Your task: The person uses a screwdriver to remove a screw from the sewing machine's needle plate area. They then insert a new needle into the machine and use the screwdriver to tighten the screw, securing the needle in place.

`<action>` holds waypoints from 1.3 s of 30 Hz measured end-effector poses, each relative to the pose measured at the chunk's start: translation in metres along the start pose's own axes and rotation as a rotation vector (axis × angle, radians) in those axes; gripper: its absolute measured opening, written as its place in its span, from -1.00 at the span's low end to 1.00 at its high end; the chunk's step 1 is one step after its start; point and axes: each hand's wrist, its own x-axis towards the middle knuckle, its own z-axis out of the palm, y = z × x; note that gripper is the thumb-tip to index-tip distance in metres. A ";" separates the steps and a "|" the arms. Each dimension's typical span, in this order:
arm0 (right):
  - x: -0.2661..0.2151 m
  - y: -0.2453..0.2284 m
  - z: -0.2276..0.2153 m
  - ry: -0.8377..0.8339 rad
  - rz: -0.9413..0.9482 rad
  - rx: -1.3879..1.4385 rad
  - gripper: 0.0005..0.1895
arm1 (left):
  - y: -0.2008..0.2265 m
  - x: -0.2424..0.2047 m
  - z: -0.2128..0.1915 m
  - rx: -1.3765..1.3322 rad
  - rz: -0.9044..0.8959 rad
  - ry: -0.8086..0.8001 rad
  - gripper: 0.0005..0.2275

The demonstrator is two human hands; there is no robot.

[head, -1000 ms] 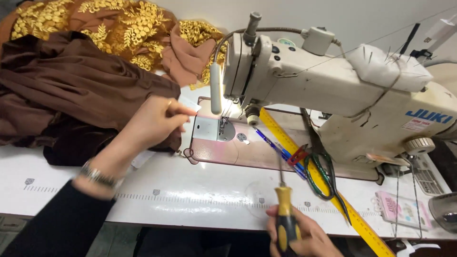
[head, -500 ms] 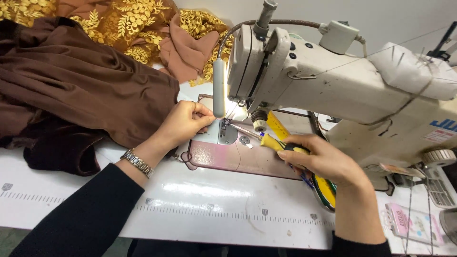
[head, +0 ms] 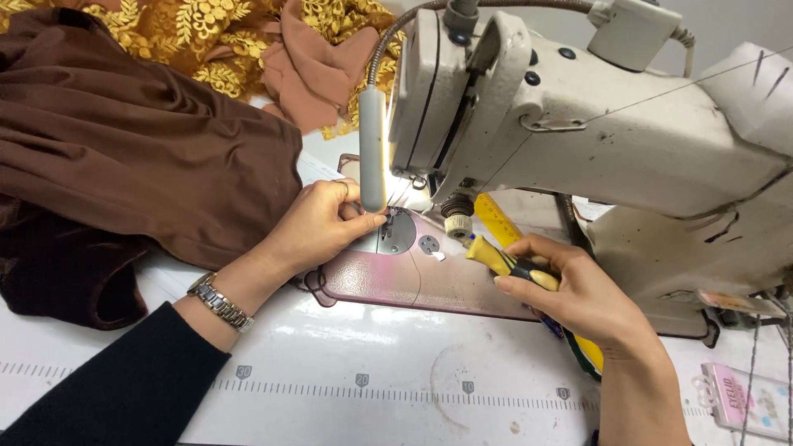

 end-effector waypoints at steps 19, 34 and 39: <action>-0.003 -0.004 0.005 0.095 0.031 -0.053 -0.65 | -0.004 0.001 0.001 0.013 0.091 0.006 -0.86; -0.007 -0.004 0.008 0.096 -0.008 -0.140 -0.61 | -0.012 0.004 0.006 0.071 0.174 -0.007 -0.80; -0.006 -0.002 0.007 0.092 -0.010 -0.156 -0.61 | -0.005 0.002 0.006 0.072 0.186 0.008 -0.77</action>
